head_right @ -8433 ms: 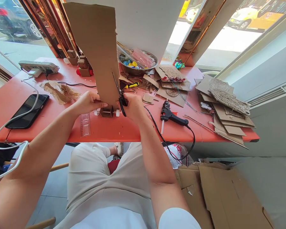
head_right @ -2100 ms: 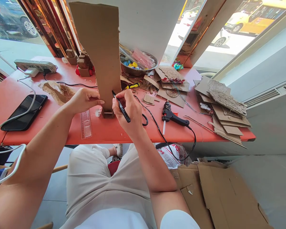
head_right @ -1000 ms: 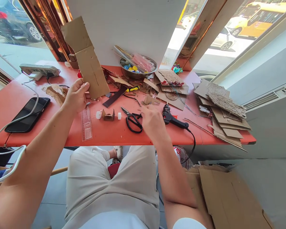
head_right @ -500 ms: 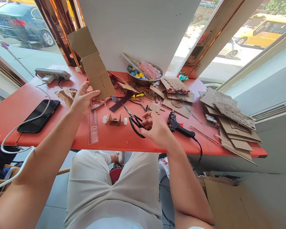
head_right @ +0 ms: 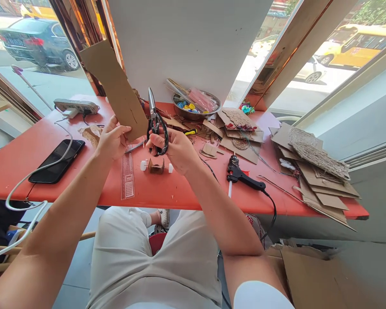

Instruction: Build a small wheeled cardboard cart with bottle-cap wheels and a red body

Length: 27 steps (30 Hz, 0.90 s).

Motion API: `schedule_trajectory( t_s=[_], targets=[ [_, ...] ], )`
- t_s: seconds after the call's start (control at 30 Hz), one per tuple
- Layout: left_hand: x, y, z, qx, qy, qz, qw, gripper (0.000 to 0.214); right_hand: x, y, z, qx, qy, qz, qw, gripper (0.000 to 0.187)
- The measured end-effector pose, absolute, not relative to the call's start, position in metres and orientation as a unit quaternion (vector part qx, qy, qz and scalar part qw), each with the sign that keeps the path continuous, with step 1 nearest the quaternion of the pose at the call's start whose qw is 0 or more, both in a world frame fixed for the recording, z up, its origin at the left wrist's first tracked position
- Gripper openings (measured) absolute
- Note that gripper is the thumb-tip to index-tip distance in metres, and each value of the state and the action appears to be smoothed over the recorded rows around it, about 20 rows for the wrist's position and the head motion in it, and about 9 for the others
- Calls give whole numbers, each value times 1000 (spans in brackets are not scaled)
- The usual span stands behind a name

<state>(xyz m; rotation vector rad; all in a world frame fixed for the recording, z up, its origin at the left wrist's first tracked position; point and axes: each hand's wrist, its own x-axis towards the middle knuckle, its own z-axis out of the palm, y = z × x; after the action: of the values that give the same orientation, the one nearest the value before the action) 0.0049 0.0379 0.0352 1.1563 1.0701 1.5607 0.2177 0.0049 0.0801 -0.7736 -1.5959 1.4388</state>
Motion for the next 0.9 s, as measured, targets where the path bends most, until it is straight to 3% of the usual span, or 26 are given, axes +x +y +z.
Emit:
schedule_trajectory(
  t_s=[0.2, 0.53, 0.73, 0.9],
  targets=[
    [-3, 40, 31, 459, 429, 642, 439, 43, 229, 11, 63, -336, -616, 615, 361, 67],
    [9, 36, 44, 464, 411, 658, 428, 47, 240, 3, 65, -331, -753, 480, 306, 83],
    [34, 48, 83, 520, 390, 637, 413, 47, 248, 4, 68, -336, -746, 476, 323, 77],
    [52, 49, 72, 520, 358, 653, 419, 46, 253, 4, 67, -354, -769, 446, 292, 69]
  ],
)
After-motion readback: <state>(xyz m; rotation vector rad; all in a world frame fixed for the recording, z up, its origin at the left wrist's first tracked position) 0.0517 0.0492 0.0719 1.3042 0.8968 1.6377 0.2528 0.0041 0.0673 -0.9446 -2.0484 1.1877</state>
